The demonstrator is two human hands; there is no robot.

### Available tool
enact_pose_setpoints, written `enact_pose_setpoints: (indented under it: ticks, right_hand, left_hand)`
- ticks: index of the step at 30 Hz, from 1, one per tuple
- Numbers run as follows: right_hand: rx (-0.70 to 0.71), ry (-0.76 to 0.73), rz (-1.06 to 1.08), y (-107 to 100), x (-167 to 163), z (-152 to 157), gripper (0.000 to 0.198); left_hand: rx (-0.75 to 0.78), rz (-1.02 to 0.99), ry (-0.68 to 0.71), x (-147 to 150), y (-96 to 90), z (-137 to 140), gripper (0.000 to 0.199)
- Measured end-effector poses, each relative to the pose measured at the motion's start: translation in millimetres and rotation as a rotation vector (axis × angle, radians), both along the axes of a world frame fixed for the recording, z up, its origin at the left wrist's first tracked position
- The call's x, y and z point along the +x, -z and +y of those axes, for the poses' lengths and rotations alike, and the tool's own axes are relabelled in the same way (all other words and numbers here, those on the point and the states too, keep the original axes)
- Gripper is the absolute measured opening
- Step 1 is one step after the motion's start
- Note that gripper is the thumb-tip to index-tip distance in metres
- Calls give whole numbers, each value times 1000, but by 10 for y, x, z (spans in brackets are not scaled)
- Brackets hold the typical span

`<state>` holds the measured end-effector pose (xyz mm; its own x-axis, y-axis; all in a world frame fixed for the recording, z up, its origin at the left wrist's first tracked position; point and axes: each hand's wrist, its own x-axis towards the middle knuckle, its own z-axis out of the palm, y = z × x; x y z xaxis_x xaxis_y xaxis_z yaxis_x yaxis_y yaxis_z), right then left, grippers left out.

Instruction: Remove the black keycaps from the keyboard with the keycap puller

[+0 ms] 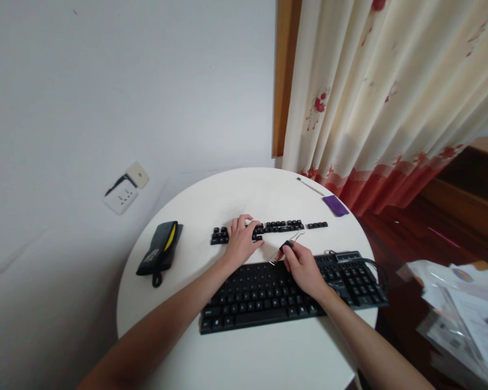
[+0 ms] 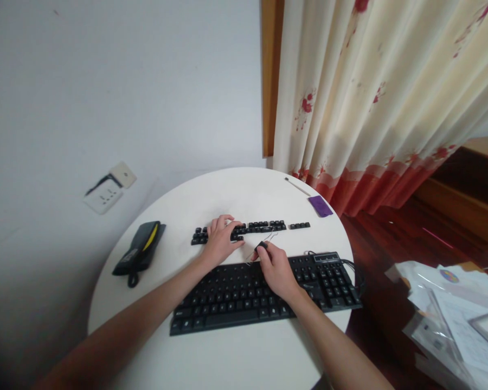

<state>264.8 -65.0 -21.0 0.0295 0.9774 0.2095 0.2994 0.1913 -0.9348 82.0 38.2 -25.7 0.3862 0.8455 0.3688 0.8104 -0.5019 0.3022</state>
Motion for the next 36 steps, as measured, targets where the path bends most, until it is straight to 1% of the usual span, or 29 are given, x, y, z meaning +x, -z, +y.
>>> enact_pose_setpoints:
  ticks: [12,18,22,24,26,29,30,31,33,35,36]
  right_hand:
    - [-17,8,13,7,3,-3,36]
    - [9,14,16,-10,6,-2,34]
    - [28,8,23,-56,38,-18,27]
    - [40,-30,-17,-90,62,-34,26]
    - [67,-90,-83,-126,83,-50,26]
    - [105,-199,-163,-172,107,-70,24]
    - [110,-233,-174,-182,115,-75,23]
    - [109,-263,-180,-189,122,-78,22]
    - [94,-306,-187,-192,140,-79,20]
    - [84,-295,-183,-185,159,-75,21]
    - [83,-271,-176,-181,166,-73,22]
  left_hand:
    - [12,34,-55,11,-5,6,48]
    - [21,25,-47,7,15,13,49]
    - [14,3,-25,-1,-31,5,49]
    - [-5,-24,50,-12,-93,-35,46]
    - [-66,-59,199,-25,-175,-117,36]
    - [-248,-71,477,-41,-305,-308,15]
    - [-317,-49,560,-44,-343,-376,12]
    - [-366,-21,625,-47,-375,-439,12]
    - [-410,16,695,-50,-419,-532,23]
    - [-415,34,702,-49,-431,-573,33]
    - [-420,39,695,-46,-426,-578,36]
